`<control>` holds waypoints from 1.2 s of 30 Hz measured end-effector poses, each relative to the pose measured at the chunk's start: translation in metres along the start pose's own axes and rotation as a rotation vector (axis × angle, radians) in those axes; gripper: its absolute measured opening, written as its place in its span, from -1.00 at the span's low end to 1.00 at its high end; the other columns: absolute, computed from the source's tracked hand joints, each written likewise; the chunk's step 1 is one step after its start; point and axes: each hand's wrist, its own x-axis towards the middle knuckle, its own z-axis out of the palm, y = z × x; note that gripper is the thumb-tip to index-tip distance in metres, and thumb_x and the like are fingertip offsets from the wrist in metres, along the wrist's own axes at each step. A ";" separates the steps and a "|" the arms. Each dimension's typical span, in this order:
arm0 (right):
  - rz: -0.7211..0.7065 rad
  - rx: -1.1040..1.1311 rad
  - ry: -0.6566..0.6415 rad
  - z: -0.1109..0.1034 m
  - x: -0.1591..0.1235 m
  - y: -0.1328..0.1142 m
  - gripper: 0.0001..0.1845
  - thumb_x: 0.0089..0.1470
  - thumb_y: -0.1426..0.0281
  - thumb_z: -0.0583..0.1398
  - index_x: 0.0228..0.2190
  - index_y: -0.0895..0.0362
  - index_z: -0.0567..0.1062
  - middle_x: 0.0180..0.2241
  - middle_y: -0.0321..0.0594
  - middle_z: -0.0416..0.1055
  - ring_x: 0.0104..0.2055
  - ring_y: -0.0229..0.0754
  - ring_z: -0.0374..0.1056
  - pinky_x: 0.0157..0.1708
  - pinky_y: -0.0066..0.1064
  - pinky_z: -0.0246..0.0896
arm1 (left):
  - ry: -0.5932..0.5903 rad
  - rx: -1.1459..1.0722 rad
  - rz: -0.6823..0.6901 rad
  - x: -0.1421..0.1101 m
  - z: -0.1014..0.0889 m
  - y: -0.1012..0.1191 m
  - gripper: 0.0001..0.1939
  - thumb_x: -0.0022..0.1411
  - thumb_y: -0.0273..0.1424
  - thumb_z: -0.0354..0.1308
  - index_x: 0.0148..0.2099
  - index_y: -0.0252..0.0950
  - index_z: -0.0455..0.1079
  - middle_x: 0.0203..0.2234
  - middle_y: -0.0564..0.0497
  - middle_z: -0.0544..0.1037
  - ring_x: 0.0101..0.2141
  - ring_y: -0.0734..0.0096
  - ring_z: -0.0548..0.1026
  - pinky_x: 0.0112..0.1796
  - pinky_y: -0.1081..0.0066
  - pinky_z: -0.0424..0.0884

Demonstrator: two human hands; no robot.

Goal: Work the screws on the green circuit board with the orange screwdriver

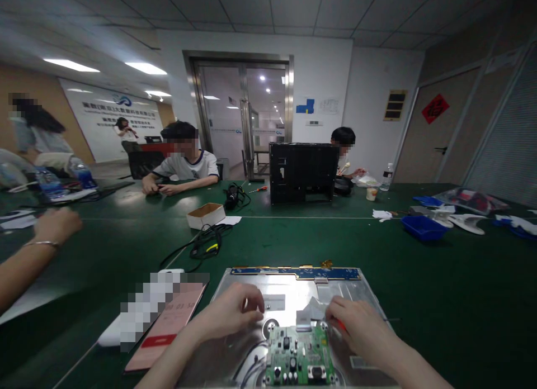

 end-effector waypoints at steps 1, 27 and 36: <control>-0.016 -0.005 0.013 -0.003 0.006 -0.004 -0.68 0.05 0.65 0.09 -0.24 0.12 0.52 -0.20 -0.20 0.48 -0.20 -0.12 0.40 -0.24 -0.32 0.22 | -0.050 -0.025 0.011 -0.002 -0.002 0.000 -0.86 0.08 -0.36 0.16 -0.34 -0.30 0.50 -0.46 0.06 0.47 -0.41 0.38 0.39 -0.40 0.47 0.26; -0.225 -0.100 0.108 0.003 0.073 -0.026 -0.75 0.15 0.42 0.12 -0.14 0.06 0.51 -0.11 -0.18 0.48 -0.14 -0.11 0.41 -0.23 -0.37 0.20 | -0.174 -0.129 0.004 -0.002 0.013 -0.008 -0.90 -0.01 -0.45 0.20 -0.37 -0.29 0.50 -0.49 0.09 0.46 -0.46 0.42 0.39 -0.48 0.51 0.22; -0.108 -0.035 0.123 0.000 0.027 0.015 -0.77 0.15 0.50 0.09 -0.22 0.11 0.52 -0.16 -0.19 0.47 -0.19 -0.11 0.39 -0.24 -0.30 0.20 | 0.182 0.083 -0.014 0.018 0.026 -0.006 -0.93 0.14 -0.45 0.10 -0.35 -0.30 0.40 -0.44 0.03 0.47 -0.39 0.33 0.39 -0.37 0.44 0.19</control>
